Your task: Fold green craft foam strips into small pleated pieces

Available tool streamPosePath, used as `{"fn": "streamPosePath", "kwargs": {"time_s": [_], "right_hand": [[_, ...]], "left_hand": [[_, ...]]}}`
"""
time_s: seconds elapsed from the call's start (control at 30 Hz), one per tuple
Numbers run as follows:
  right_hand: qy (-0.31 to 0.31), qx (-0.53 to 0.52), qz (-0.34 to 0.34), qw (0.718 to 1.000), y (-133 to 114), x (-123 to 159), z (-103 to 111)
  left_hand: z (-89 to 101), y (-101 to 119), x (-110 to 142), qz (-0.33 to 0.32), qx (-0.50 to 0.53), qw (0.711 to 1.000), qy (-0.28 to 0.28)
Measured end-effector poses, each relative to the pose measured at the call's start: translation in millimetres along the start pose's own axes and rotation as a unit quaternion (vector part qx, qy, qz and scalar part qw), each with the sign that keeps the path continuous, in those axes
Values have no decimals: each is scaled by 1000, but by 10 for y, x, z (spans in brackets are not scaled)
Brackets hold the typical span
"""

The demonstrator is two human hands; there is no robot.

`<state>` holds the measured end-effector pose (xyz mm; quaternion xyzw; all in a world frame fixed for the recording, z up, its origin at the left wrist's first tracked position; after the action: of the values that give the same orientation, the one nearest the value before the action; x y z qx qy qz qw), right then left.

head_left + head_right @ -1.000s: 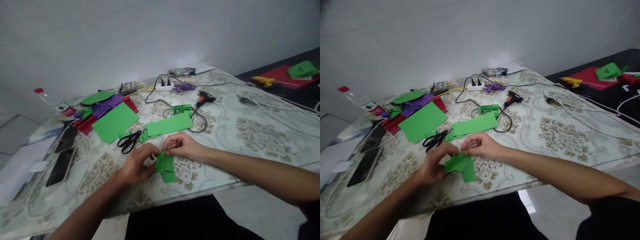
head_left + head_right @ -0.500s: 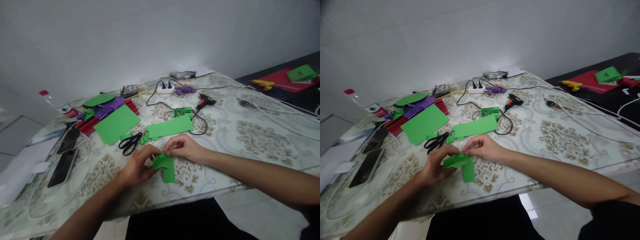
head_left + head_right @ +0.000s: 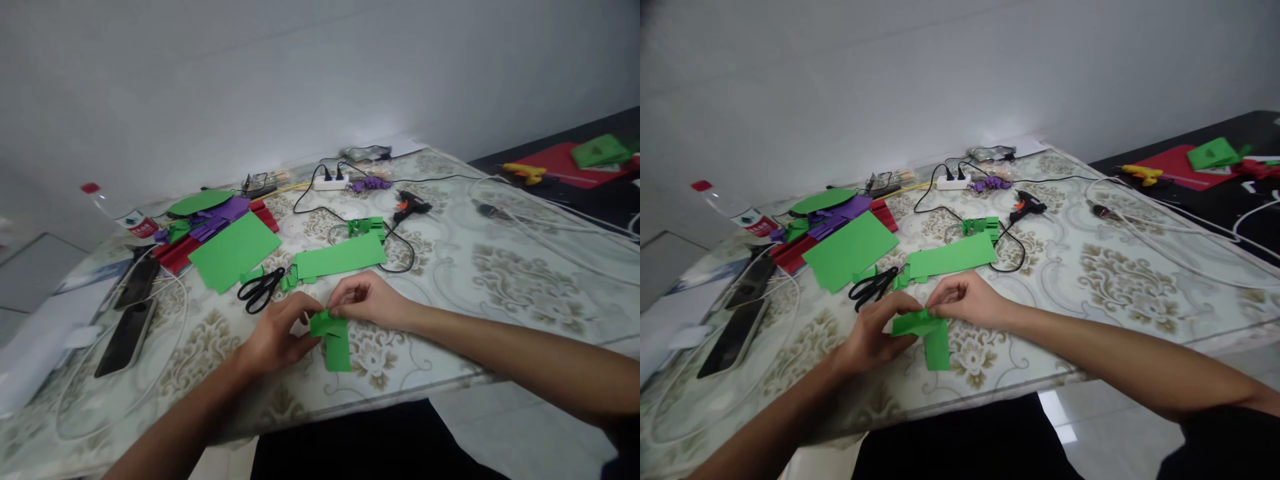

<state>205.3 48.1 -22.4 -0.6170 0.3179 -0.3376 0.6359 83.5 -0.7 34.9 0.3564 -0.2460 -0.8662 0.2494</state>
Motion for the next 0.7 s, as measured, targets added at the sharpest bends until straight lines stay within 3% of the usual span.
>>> {"fn": "streamPosePath", "kwargs": {"time_s": [0.7], "right_hand": [[9,-4,16,1000,-64,18,-45]], "left_hand": [[-28,-10,-11,19,3,1000,3]]}}
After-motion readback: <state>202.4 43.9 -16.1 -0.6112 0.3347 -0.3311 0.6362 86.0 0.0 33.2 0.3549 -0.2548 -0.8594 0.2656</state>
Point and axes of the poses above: each hand's wrist, its own x-axis away from the middle knuckle, its own z-axis out of the back of the hand, y = z × x, the point moved 9 cm from there along -x, towards the middle knuckle, and after that the axes turned 12 degrees about x, right-handed, at the moved point
